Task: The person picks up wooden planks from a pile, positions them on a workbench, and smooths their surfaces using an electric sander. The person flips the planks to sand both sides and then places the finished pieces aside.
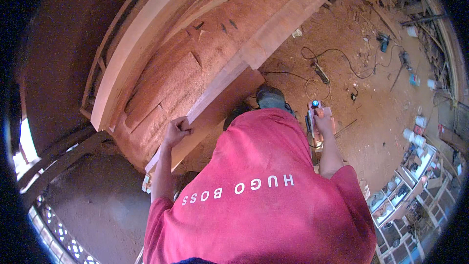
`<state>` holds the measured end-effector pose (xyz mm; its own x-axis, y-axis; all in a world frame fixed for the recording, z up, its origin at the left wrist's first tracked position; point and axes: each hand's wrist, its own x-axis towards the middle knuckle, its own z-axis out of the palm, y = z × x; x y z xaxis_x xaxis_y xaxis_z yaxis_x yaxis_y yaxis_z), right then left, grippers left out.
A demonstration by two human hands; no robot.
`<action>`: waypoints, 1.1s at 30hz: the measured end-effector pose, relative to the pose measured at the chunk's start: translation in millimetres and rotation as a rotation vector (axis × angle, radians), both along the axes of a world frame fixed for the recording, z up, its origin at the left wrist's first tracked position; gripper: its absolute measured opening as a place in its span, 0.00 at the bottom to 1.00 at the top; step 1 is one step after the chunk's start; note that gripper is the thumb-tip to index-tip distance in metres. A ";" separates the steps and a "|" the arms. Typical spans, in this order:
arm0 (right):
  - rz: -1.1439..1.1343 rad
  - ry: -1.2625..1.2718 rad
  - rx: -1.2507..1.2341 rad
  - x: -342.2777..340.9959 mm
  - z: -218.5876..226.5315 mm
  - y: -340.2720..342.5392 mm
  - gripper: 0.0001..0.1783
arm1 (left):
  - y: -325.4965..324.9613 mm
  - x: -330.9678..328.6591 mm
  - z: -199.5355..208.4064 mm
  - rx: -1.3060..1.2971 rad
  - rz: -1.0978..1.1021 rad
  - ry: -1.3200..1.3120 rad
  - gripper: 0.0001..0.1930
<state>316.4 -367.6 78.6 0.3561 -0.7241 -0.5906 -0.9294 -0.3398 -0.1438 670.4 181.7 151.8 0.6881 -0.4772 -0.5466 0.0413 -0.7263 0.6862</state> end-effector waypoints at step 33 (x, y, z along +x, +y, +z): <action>0.695 -0.346 -0.077 233.7 133.2 14.9 0.31 | -15.3 -191.9 -121.3 0.244 1.484 -0.273 0.33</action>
<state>550.1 -352.7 211.8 0.8980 -0.3018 -0.3202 -0.4061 -0.8486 -0.3390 478.5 166.4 30.5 0.5379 0.7921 -0.2884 0.7067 -0.2372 0.6666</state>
